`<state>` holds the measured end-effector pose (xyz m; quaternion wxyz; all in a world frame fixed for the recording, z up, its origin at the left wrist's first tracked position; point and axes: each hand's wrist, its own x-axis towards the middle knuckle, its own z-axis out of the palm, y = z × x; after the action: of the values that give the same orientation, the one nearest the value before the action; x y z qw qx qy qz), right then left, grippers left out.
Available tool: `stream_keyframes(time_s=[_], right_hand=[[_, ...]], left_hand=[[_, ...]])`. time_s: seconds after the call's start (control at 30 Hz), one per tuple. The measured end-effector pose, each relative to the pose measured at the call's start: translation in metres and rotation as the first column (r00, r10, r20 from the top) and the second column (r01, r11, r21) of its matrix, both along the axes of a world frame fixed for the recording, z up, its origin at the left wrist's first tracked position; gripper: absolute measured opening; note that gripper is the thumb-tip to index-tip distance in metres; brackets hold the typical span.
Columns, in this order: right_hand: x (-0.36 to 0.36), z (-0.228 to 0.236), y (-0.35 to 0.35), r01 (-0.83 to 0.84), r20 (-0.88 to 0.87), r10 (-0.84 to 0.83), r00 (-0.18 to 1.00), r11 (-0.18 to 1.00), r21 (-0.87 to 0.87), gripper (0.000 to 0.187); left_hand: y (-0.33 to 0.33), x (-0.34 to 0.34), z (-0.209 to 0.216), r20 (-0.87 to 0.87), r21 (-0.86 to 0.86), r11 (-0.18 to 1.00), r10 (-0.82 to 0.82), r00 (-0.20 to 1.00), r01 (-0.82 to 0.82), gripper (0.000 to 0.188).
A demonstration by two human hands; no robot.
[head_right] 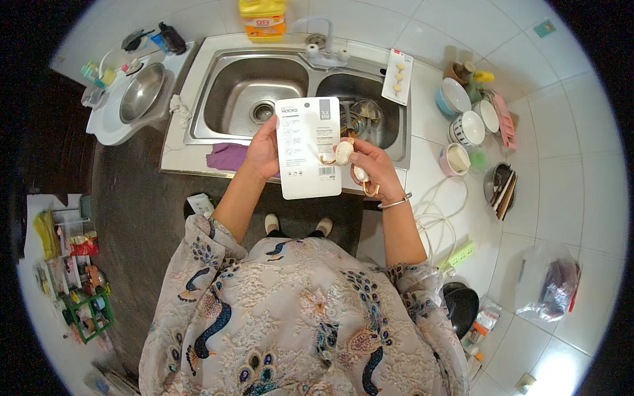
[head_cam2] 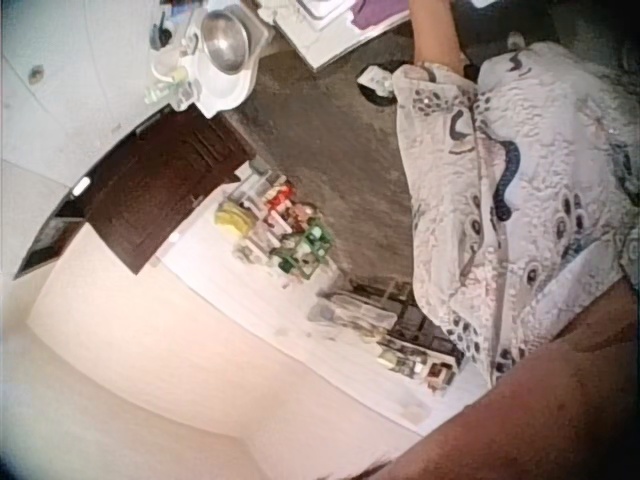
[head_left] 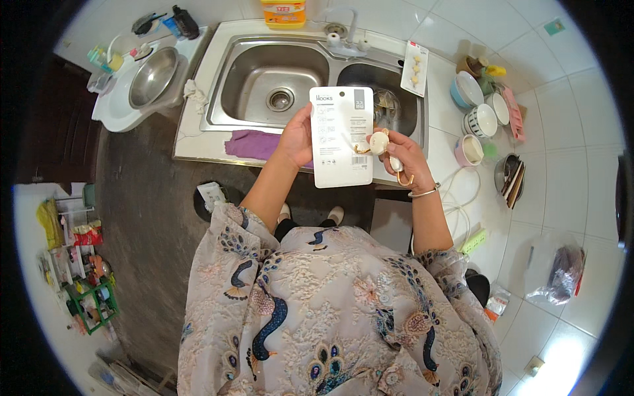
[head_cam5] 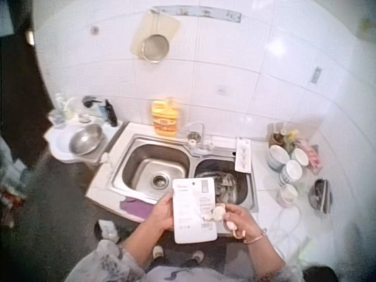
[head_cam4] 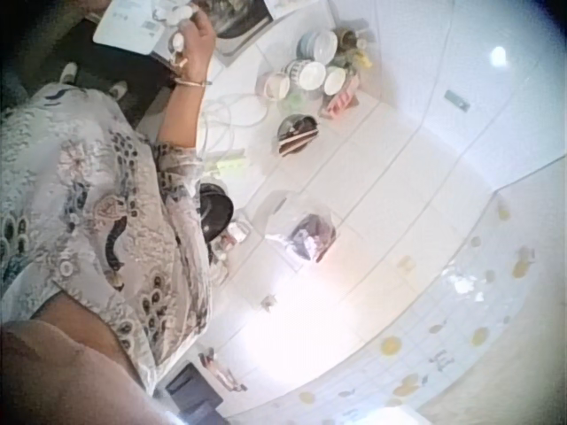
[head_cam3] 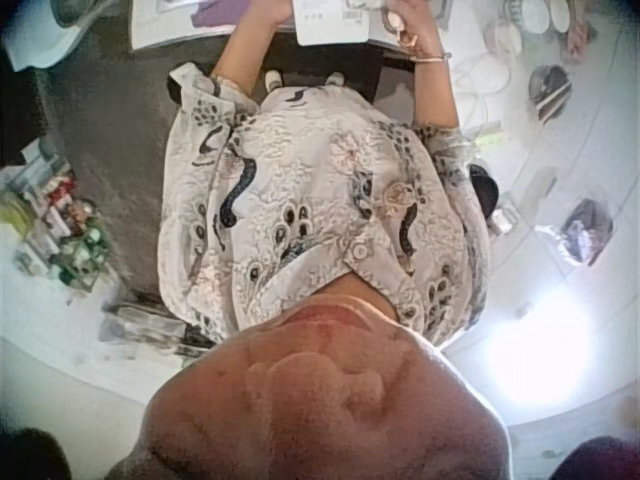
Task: The person scrubs the stainless steel sink basin with a purple cloth and rinses it under running water. They then wipe the sink's rim and the surrounding countertop area. Finally, the person opens a package of decorative hooks and removes one from the plastic tray.
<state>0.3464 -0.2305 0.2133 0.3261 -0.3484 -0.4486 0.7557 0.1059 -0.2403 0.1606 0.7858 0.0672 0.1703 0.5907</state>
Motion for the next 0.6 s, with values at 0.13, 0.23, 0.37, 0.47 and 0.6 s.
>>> stream_keyframes(time_s=[0.13,0.23,0.37,0.47,0.6], right_hand=[[0.018,-0.001,0.000,0.029,0.030,-0.030,0.999,0.999,0.015,0.043],[0.029,-0.001,-0.001,0.036,0.023,-0.036,0.999,0.999,0.009,0.043],[0.045,-0.002,-0.001,0.062,-0.063,-0.064,0.996,0.997,-0.040,0.038],[0.060,-0.006,0.000,0.085,-0.086,-0.090,0.992,0.995,-0.059,0.037],[0.077,-0.008,-0.002,0.128,-0.103,-0.134,0.986,0.990,-0.060,0.036]], left_hand=[[0.005,0.018,0.002,-0.014,-0.056,0.998,-0.015,1.000,0.014,0.039],[0.007,0.029,0.007,-0.009,-0.057,0.997,-0.046,0.999,0.045,0.039],[0.013,0.042,0.002,-0.032,-0.071,0.996,-0.065,0.997,0.063,0.040],[0.018,0.057,0.007,-0.029,-0.087,0.993,-0.087,0.996,0.084,0.040],[0.022,0.074,0.012,-0.041,-0.090,0.988,-0.130,0.991,0.126,0.040]])
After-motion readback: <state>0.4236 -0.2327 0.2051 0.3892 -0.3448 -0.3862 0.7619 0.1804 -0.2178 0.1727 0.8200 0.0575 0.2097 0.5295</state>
